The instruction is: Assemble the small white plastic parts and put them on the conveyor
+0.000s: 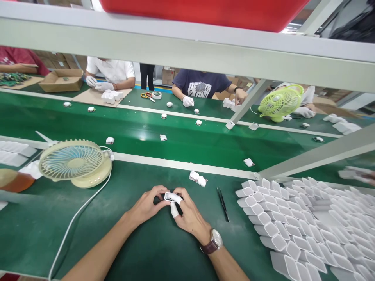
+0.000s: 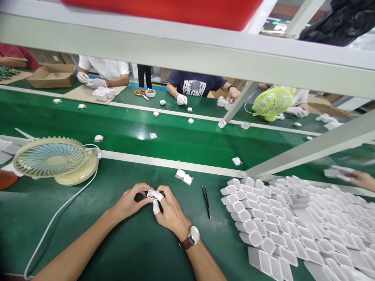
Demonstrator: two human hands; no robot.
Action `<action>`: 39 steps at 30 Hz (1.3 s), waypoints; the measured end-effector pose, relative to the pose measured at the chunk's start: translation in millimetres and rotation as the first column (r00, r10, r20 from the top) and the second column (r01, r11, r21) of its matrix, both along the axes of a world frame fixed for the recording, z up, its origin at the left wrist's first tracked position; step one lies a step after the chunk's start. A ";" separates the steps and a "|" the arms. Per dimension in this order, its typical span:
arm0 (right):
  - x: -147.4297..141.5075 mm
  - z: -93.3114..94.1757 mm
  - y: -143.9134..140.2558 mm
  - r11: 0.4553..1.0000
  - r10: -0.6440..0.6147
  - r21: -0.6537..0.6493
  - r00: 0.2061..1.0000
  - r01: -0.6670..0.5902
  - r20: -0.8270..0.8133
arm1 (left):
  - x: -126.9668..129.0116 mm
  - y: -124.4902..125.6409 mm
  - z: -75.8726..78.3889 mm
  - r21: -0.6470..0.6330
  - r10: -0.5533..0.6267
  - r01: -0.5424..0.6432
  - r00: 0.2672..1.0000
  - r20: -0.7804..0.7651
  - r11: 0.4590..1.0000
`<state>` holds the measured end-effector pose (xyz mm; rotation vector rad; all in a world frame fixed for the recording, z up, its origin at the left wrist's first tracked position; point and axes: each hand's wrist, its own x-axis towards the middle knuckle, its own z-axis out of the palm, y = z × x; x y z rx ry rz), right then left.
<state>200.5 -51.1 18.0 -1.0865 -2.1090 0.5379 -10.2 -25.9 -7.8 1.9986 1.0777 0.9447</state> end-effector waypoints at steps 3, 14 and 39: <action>-1.1 1.6 0.7 1.000 0.015 -0.025 0.999 -0.016 -0.029 | -0.8 0.7 -0.9 0.005 0.003 -0.003 1.000 -0.004 1.000; 2.8 6.9 0.7 0.997 -0.011 -0.072 0.994 0.003 -0.106 | 0.4 -3.0 -3.4 0.157 0.003 0.000 1.000 -0.014 0.988; 9.8 -10.5 6.7 0.984 -0.155 0.049 0.962 0.170 -0.227 | -4.8 4.3 5.3 0.250 0.000 0.019 0.997 -0.073 0.968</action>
